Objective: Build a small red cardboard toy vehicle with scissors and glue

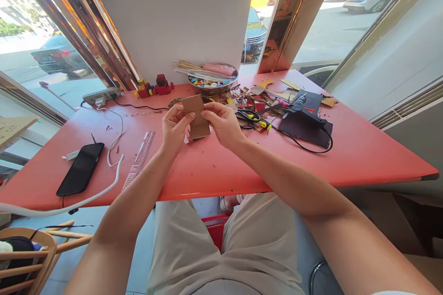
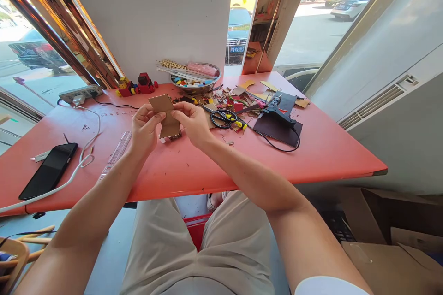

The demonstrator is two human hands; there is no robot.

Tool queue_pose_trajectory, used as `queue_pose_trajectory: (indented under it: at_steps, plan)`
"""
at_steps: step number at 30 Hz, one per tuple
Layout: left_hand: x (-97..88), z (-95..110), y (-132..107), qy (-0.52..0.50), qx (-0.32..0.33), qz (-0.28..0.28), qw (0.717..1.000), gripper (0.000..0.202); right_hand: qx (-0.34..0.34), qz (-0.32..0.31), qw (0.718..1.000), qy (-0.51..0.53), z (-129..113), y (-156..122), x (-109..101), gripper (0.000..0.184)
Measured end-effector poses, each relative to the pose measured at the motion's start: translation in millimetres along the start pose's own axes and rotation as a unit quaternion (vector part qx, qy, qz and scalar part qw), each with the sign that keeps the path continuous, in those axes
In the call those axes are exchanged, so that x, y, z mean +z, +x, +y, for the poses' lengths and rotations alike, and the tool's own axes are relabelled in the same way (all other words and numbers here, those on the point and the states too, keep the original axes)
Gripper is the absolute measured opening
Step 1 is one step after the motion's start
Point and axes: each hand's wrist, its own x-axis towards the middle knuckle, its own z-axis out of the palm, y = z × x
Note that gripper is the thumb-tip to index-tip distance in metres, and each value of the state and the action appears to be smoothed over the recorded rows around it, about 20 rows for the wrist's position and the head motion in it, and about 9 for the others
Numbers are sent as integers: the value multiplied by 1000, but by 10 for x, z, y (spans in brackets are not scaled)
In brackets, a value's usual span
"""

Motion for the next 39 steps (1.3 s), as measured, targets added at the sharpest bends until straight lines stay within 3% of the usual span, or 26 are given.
queue_pose_trajectory:
  at_steps: [7, 12, 15, 18, 22, 25, 29, 35, 39]
  plan:
    - [-19, 7, -13, -4, 8, -13, 1000, 36, -29, -6, 1000, -1, 5, -15, -5, 23]
    - [-40, -11, -12, 10, 18, -40, 999, 40, -38, -82, 995, -43, -52, 3, -67, 22]
    - [-29, -21, -15, -5, 12, -56, 998, 40, -36, -91, 995, -33, -46, 14, -85, 24]
    - [-62, -23, 10, -16, -49, -93, 994, 40, -18, -83, 996, -12, -4, 37, -104, 26]
    - [-202, 15, 90, -30, -174, -192, 966, 60, -31, -70, 996, -34, -19, 67, -154, 22]
    - [-273, 74, 127, -41, -223, -223, 948, 70, -78, -70, 988, -114, -86, 61, -182, 16]
    - [-229, 157, 92, -21, -264, -254, 930, 75, -122, -85, 961, -234, -122, 18, -165, 8]
    - [-173, 205, 53, 3, -234, -243, 942, 76, -118, -84, 964, -223, -96, 32, -167, 6]
    - [-227, 170, 102, 54, -170, -208, 962, 79, -53, -129, 976, -169, -179, 92, -264, 16]
